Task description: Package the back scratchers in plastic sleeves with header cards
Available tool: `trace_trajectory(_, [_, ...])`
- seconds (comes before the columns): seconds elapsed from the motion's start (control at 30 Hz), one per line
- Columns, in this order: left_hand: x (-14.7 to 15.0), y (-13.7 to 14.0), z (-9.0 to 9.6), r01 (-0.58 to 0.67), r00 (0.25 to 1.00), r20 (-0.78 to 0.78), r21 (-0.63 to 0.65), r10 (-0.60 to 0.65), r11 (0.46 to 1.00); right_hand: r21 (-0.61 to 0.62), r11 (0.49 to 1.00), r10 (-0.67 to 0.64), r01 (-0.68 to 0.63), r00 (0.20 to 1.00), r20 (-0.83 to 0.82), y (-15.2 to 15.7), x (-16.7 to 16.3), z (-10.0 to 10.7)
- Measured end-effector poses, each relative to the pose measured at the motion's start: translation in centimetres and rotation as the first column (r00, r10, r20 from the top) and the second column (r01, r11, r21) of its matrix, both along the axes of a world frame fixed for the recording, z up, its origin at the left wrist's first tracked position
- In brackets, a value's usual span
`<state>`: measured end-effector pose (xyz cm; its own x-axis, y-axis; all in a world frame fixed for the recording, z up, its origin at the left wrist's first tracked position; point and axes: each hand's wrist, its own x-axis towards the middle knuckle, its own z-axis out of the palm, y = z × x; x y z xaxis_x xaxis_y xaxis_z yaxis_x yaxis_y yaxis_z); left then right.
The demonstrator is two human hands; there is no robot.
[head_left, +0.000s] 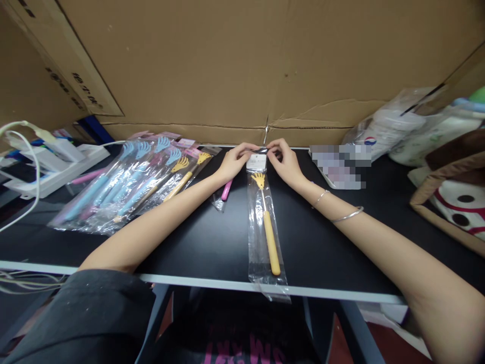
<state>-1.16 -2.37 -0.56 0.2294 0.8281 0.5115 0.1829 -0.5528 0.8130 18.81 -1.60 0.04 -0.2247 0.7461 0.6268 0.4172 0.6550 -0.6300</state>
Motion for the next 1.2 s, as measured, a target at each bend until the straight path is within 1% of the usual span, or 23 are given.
trace_trajectory(0.1, [0.0, -0.2, 0.2, 0.004, 1.0, -0.01, -0.022, -0.004, 1.0, -0.042, 0.999, -0.02, 0.019, 0.999, -0.043, 0.3, 0.1, -0.1])
trace_trajectory(0.2, [0.1, -0.5, 0.5, -0.012, 0.999, -0.041, -0.023, 0.011, 1.0, -0.061, 0.998, -0.017, 0.015, 0.999, -0.04, 0.4, 0.1, -0.1])
trace_trajectory(0.4, [0.2, -1.2, 0.9, -0.078, 0.982, -0.172, -0.003, 0.077, 0.997, -0.1, 0.993, 0.065, -0.065, 0.998, -0.003, 0.2, 0.0, 0.0])
trace_trajectory(0.53, [0.2, -1.3, 0.9, -0.076, 0.972, -0.221, 0.008, 0.076, 0.997, -0.142, 0.984, 0.117, -0.11, 0.992, 0.042, 0.1, -0.1, 0.0])
trace_trajectory(0.73, [-0.1, -0.8, 0.6, -0.01, 0.983, -0.18, 0.05, 0.019, 0.999, -0.132, 0.983, 0.13, -0.124, 0.991, 0.035, -0.1, -0.3, 0.1])
trace_trajectory(0.8, [-0.1, -0.7, 0.5, -0.01, 0.988, -0.153, 0.057, 0.019, 0.998, -0.123, 0.985, 0.129, -0.124, 0.991, 0.036, -0.2, -0.4, 0.2])
trace_trajectory(0.93, [0.0, -0.6, 0.4, -0.044, 0.993, -0.109, 0.035, 0.048, 0.998, -0.119, 0.987, 0.117, -0.108, 0.991, 0.071, -0.3, -0.3, 0.3])
trace_trajectory(1.07, [0.1, -0.3, 0.1, -0.003, 0.996, -0.086, -0.015, 0.002, 1.0, -0.11, 0.989, 0.111, -0.101, 0.989, 0.097, -0.3, -0.2, 0.3])
trace_trajectory(1.2, [0.2, 0.0, -0.2, 0.017, 0.997, -0.081, -0.006, -0.018, 1.0, -0.116, 0.987, 0.124, -0.114, 0.989, 0.082, -0.2, -0.2, 0.2])
